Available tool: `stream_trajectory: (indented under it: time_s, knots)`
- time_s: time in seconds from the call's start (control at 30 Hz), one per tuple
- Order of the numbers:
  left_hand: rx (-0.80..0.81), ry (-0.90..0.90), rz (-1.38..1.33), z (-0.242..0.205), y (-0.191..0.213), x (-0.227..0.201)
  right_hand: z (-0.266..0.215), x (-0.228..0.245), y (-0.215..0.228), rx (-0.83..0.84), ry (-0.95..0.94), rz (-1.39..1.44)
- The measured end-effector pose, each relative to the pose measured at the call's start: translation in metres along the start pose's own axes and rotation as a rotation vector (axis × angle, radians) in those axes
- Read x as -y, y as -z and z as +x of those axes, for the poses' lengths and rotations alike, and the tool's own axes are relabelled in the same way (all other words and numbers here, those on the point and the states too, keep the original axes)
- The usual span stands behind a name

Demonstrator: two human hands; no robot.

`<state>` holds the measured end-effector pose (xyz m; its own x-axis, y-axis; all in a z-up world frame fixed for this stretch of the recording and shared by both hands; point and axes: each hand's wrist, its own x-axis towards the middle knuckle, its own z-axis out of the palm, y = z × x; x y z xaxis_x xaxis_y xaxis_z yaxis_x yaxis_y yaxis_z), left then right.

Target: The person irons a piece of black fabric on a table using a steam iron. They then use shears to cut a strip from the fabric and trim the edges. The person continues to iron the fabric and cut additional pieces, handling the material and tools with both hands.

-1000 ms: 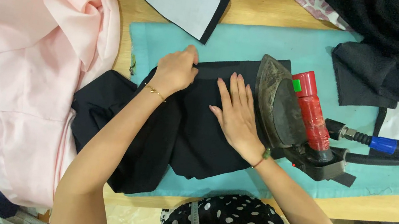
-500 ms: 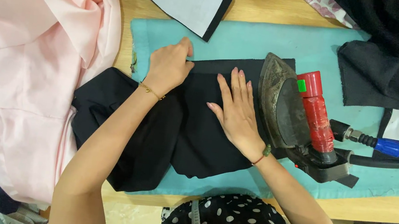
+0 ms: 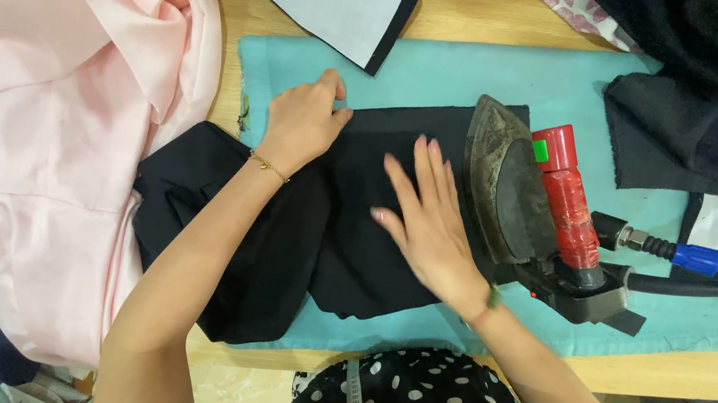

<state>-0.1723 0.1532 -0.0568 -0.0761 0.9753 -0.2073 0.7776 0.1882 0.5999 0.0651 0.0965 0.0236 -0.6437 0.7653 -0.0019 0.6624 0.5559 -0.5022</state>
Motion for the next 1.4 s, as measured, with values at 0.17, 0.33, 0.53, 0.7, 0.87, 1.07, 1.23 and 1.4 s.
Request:
stream_trajectory:
  time_s: [0.17, 0.33, 0.53, 0.7, 0.87, 1.07, 1.23, 1.4]
  knots:
    - [-0.003, -0.01, 0.04, -0.002, -0.002, 0.007, -0.066, 0.032, 0.073, 0.061, 0.053, 0.212]
    - [-0.056, -0.071, 0.051, -0.007, -0.006, 0.012, -0.187, -0.035, 0.111, -0.127, -0.108, 0.107]
    - [-0.054, -0.044, 0.08, -0.006, -0.011, 0.015, -0.332, -0.191, 0.147, -0.789, -0.478, -0.127]
    - [-0.076, -0.027, 0.09, -0.011, -0.017, 0.01, -0.338, -0.256, 0.169, -0.515, -1.036, -0.196]
    - [-0.103, -0.003, 0.122, -0.013, -0.02, 0.003, -0.404, -0.366, 0.137, -0.39, -0.879, -0.448]
    - [-0.144, -0.043, 0.17, -0.017, -0.027, -0.001, -0.407, -0.389, 0.14, -0.448, -0.776, -0.576]
    - [-0.168, -0.02, 0.185, -0.013, -0.028, 0.002, -0.406, -0.422, 0.156, -0.444, -0.633, -0.616]
    - [-0.113, 0.013, 0.198, -0.014, -0.015, -0.004, -0.39, -0.435, 0.175, -0.44, -0.585, -0.465]
